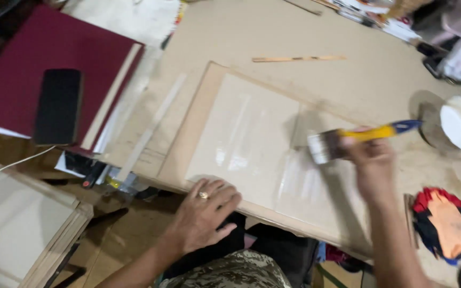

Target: The person aligns two white paper sheets on a larger board, then uses a brush to apply white glue from a container onto the paper surfaces. The person repeatedly dips the brush and spreads the glue across the sheets.

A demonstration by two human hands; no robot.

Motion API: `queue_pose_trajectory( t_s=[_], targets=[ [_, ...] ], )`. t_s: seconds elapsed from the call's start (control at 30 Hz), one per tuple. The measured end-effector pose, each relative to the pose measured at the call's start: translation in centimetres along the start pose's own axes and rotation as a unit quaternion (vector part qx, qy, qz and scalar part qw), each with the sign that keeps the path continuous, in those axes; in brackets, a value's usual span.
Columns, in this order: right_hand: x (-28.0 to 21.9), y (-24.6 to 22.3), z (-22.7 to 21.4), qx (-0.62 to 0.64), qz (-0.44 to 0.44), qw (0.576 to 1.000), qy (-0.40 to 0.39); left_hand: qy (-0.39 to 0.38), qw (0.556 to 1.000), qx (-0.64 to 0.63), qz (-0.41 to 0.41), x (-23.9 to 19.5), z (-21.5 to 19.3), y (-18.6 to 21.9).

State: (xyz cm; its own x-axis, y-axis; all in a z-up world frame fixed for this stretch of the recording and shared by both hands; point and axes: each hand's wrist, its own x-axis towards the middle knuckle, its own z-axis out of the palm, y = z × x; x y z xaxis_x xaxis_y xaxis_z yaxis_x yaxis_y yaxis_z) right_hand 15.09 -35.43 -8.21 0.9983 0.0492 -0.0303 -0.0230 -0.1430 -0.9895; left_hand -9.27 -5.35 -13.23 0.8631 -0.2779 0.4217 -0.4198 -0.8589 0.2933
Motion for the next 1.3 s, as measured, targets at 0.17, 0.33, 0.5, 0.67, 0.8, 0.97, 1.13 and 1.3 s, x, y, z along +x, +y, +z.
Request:
queue_pose_trajectory(
  t_s=[0.17,0.33,0.5,0.67,0.8,0.97,1.13,1.3],
  targets=[
    [-6.1,-4.6,14.0,-0.152,-0.215,0.938,-0.226,0.111,0.991,0.080,0.012,0.9,-1.4,0.2],
    [-4.3,-5.9,22.3,-0.010,-0.230,0.847,-0.479,0.151,0.982,0.111,0.009,0.6,0.1,-1.1],
    [7.1,-4.2,24.3,-0.374,-0.372,0.819,-0.226,0.163,0.981,0.101,0.011,1.3,-1.1,-1.2],
    [1.9,-3.0,20.9,-0.360,-0.298,0.856,-0.219,0.229,0.965,0.125,0.001,1.2,-1.8,-1.2],
    [-6.2,-5.2,21.2,-0.128,-0.332,0.806,-0.473,0.219,0.969,0.110,-0.009,1.2,-1.0,-1.5],
    [2.4,-3.0,24.5,-0.181,-0.243,0.917,-0.258,0.230,0.966,0.120,-0.017,1.6,-0.5,-1.3],
    [7.8,-3.9,23.4,-0.325,-0.386,0.845,-0.177,0.240,0.962,0.128,-0.022,1.6,-0.2,-0.9],
    [-5.2,-3.4,18.3,-0.022,0.161,0.932,-0.324,0.219,0.968,0.119,-0.023,1.1,0.9,-1.2]
  ],
)
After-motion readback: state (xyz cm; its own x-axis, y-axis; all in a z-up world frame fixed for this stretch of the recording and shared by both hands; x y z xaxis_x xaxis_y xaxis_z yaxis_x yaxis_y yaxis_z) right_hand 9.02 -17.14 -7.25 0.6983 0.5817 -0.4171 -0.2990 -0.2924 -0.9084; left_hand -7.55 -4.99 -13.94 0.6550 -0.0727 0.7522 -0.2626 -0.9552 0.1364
